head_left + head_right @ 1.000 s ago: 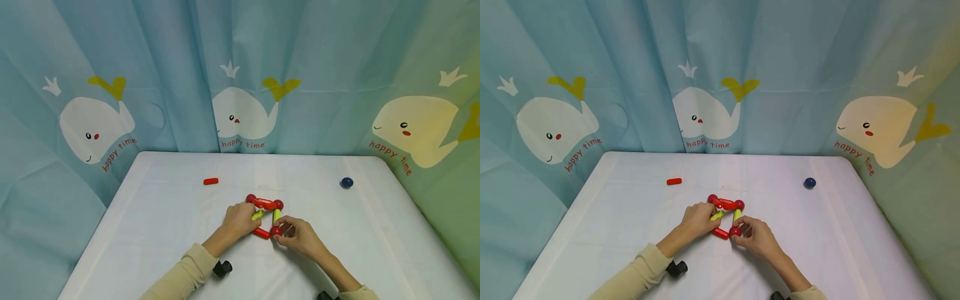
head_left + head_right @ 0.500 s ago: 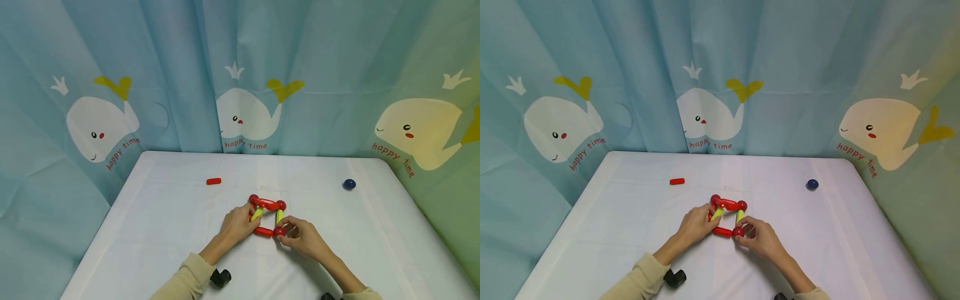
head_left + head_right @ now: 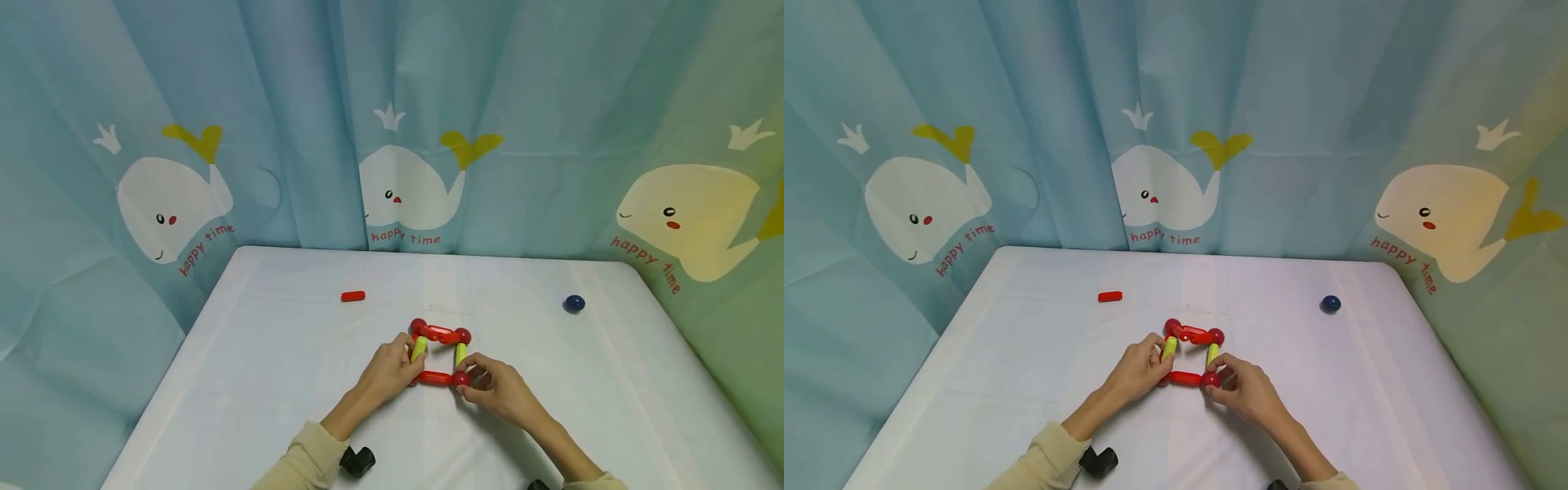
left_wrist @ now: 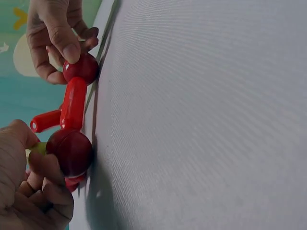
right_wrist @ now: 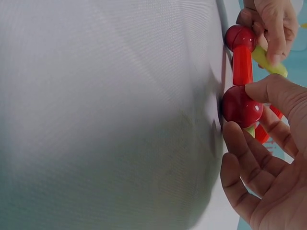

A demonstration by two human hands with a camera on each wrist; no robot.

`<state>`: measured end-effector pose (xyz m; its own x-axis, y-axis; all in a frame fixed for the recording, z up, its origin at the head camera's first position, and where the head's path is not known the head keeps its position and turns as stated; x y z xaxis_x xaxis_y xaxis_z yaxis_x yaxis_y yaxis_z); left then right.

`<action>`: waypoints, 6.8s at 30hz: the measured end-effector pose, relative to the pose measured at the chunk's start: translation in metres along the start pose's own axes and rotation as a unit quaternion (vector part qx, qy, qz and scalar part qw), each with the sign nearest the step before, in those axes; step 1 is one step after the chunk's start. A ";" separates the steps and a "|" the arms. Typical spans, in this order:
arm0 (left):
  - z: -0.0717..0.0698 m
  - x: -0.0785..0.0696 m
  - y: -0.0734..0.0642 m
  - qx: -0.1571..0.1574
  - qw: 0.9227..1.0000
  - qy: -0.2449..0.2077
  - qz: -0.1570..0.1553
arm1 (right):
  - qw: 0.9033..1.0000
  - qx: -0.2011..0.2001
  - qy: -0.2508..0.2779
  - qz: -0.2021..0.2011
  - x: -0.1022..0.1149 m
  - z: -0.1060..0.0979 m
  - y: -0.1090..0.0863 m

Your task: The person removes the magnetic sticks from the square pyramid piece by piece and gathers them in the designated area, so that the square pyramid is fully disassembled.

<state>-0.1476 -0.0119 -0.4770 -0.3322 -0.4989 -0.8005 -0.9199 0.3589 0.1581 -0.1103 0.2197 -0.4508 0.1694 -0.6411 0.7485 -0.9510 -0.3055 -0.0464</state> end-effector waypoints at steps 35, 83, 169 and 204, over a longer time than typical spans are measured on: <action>-0.032 0.014 -0.002 0.136 0.988 -0.035 0.068 | 0.966 -0.079 -0.182 -0.165 0.024 0.036 0.024; -0.079 0.047 -0.010 -0.088 0.996 -0.005 0.007 | 0.975 -0.078 -0.157 -0.134 0.028 0.046 0.025; -0.004 -0.005 0.058 0.117 0.978 0.168 0.039 | 0.966 -0.059 -0.162 -0.194 0.020 0.039 0.013; -0.013 0.005 0.035 0.067 0.996 0.061 0.002 | 0.962 -0.120 -0.237 -0.058 0.015 0.017 -0.009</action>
<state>-0.1841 -0.0125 -0.4683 -0.3668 -0.5865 -0.7221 -0.8850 0.4592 0.0767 -0.0951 0.2007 -0.4498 0.3236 -0.8786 0.3511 -0.9410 -0.2600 0.2165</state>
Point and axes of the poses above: each hand's wrist, its own y-axis towards the middle knuckle, its own z-axis out of the palm, x = y × z, the point moved 1 cm from there along y, towards the middle knuckle, and after that the axes turned 1 degree about x, right-handed, at the moved point
